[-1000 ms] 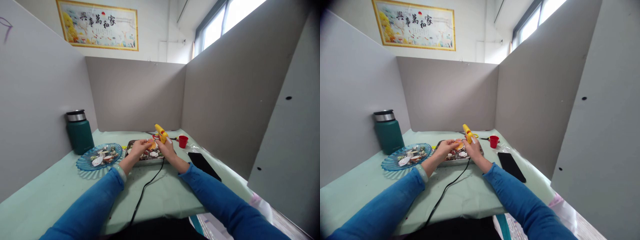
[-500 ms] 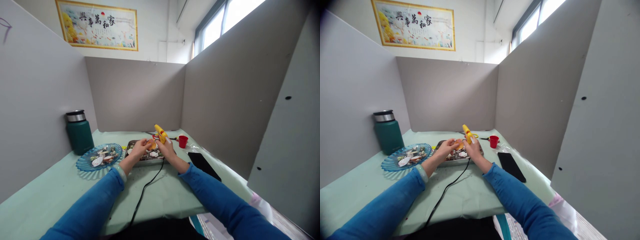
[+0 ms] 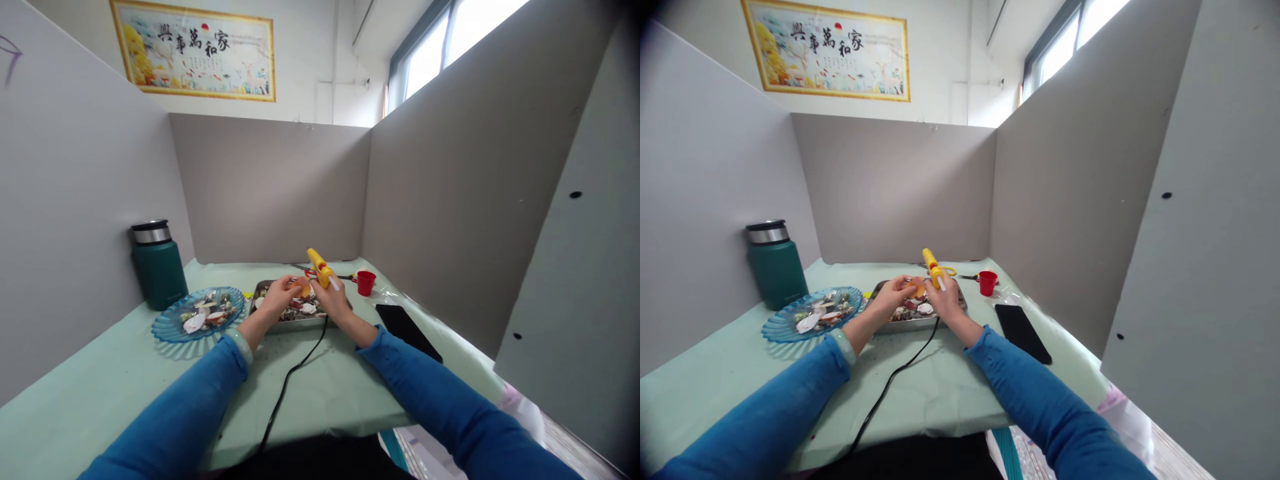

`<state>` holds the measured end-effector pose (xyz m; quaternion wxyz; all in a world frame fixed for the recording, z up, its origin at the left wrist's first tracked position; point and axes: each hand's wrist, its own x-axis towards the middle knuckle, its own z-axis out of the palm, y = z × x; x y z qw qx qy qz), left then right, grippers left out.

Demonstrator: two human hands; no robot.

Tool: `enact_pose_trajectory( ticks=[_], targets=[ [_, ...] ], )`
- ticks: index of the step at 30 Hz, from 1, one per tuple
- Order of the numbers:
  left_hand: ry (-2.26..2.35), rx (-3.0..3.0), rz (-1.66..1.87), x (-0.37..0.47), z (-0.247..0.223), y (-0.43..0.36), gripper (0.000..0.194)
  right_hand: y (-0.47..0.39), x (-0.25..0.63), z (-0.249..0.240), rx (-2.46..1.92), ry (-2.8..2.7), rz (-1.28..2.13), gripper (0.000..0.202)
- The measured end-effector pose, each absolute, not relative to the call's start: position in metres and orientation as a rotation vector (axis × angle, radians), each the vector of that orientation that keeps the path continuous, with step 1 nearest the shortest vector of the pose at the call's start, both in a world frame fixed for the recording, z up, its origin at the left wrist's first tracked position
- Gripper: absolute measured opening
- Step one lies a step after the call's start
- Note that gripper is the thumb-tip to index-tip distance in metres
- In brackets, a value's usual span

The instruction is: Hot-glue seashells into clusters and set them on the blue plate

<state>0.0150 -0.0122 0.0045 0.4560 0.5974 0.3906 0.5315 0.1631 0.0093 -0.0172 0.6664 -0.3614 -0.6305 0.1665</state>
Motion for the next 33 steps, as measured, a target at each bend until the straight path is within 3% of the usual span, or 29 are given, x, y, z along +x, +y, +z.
enact_pose_trajectory(
  ticks=[33],
  targets=[
    [0.956,1.523,1.342,0.0153,0.0027,-0.0107,0.033,0.0130,0.1611,-0.0217,-0.808,-1.410,0.394,0.024]
  ],
)
